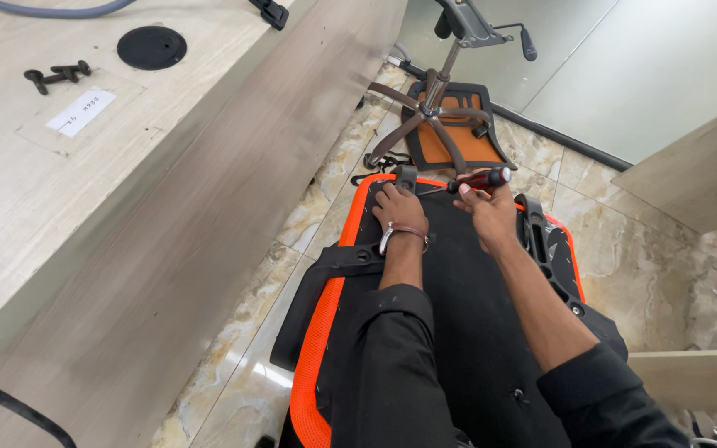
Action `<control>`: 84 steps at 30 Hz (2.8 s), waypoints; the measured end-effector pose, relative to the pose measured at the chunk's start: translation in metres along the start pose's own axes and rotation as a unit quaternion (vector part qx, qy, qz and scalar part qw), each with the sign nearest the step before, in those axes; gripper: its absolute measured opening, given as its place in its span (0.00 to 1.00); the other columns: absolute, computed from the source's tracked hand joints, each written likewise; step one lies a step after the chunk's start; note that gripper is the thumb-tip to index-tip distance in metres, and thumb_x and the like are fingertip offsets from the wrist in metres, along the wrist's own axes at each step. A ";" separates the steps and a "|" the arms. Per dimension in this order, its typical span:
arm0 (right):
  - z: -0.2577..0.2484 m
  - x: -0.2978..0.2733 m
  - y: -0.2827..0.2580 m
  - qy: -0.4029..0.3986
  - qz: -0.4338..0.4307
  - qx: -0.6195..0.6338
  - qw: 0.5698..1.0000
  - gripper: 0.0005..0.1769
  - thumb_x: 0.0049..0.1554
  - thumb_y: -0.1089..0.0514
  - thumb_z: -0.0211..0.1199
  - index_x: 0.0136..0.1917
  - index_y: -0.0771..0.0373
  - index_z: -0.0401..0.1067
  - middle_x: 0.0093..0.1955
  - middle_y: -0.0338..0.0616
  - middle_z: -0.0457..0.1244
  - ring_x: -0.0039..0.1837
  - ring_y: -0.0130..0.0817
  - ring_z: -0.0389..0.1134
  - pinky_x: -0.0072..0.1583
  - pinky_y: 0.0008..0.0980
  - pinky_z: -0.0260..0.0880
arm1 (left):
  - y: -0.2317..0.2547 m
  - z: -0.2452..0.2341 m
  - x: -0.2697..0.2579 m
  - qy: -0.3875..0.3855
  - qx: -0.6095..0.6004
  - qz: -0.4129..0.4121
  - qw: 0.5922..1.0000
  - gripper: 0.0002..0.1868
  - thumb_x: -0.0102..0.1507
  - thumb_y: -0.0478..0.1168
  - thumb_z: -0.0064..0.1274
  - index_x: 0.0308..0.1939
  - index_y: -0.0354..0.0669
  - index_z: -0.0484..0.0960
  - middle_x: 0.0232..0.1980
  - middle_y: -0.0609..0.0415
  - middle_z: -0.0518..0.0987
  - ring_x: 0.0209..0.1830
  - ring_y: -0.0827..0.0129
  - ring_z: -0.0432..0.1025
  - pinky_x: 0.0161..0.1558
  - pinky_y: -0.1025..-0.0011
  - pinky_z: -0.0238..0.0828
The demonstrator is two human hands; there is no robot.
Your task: The person uses a screwdriver to tighten screws on a black and orange chair seat, securing metal brackets to the underside. The person works methodically across multiple screw locations while seated.
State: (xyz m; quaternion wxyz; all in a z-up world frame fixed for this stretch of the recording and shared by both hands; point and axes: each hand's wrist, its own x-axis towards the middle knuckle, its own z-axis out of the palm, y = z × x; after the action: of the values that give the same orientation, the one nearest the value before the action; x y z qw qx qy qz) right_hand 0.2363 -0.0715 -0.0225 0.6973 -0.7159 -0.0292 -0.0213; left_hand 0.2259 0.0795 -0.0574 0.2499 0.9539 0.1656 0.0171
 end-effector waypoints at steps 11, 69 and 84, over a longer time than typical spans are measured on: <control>-0.002 -0.008 -0.015 0.005 -0.042 -0.052 0.998 0.19 0.62 0.67 0.60 0.64 0.61 0.61 0.61 0.46 0.67 0.61 0.34 0.71 0.56 0.32 0.77 | -0.002 -0.009 -0.018 -0.048 -0.051 0.026 0.997 0.38 0.51 0.39 0.69 0.62 0.26 0.73 0.66 0.37 0.62 0.65 0.45 0.61 0.60 0.61 0.71; -0.030 0.003 0.000 0.094 -0.057 -0.050 0.993 0.17 0.65 0.62 0.63 0.63 0.65 0.62 0.59 0.47 0.66 0.53 0.35 0.74 0.47 0.30 0.79 | -0.021 -0.006 -0.005 0.038 -0.086 0.126 0.988 0.29 0.56 0.48 0.60 0.58 0.40 0.78 0.64 0.41 0.67 0.67 0.48 0.62 0.62 0.53 0.65; -0.034 -0.023 -0.013 0.084 -0.045 -0.130 0.987 0.15 0.63 0.64 0.63 0.62 0.66 0.65 0.56 0.47 0.67 0.49 0.33 0.73 0.47 0.29 0.74 | -0.017 -0.029 -0.038 -0.016 -0.011 0.159 0.987 0.42 0.50 0.46 0.63 0.68 0.41 0.69 0.73 0.49 0.61 0.71 0.55 0.58 0.64 0.55 0.59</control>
State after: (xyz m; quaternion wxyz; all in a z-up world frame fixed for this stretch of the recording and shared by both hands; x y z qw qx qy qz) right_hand 0.2124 -0.1052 -0.0104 0.5963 -0.7943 0.0001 -0.1165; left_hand 0.1816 0.0950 -0.0389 0.2569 0.9655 0.0071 0.0429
